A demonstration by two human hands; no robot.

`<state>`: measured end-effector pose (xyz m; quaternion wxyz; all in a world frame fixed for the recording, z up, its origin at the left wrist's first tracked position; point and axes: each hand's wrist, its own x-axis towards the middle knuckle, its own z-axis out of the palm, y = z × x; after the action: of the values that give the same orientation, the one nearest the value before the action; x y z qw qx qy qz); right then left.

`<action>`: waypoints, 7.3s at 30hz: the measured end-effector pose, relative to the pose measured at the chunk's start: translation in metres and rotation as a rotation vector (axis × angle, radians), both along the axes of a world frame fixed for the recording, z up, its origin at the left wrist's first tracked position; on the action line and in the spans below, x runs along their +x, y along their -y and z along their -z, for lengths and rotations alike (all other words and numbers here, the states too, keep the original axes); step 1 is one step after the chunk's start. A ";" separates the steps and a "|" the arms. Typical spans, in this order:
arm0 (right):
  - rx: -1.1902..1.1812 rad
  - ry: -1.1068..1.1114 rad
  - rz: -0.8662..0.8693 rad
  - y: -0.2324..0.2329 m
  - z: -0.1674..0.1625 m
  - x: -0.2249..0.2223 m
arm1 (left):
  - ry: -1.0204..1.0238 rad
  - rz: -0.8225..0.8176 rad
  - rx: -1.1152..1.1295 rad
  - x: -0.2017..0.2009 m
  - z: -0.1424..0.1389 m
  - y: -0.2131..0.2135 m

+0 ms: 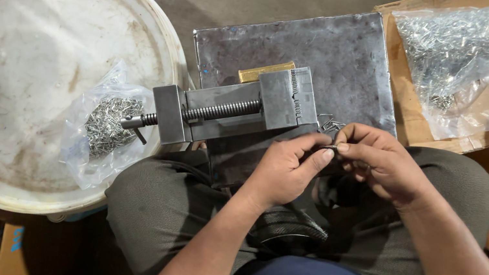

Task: The person sits on the floor and uses a bench vise to assemble small metal parts. They pick up metal pieces from a plastic bag, place them into the vise, tighten the screw to secure them, and then remove the assembled parts.

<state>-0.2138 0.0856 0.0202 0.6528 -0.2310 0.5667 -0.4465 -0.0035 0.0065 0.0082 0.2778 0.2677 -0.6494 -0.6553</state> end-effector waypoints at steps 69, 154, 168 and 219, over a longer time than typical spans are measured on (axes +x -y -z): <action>-0.604 -0.892 0.008 0.013 -0.052 0.070 | -0.133 0.062 0.374 0.014 0.008 0.011; -0.720 -1.070 0.102 0.006 -0.011 0.045 | -0.072 -0.058 0.165 0.005 0.002 0.003; -0.608 -0.950 -0.015 0.015 -0.031 0.049 | -0.079 -0.064 0.083 0.008 -0.002 0.006; -0.628 -1.433 -0.103 0.020 -0.039 0.046 | -0.045 0.355 0.276 0.024 -0.022 0.012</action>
<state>-0.1677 0.0661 0.0596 0.0522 -0.6626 0.6856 -0.2971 0.0204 -0.0056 0.0298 0.1333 0.1698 -0.5840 -0.7825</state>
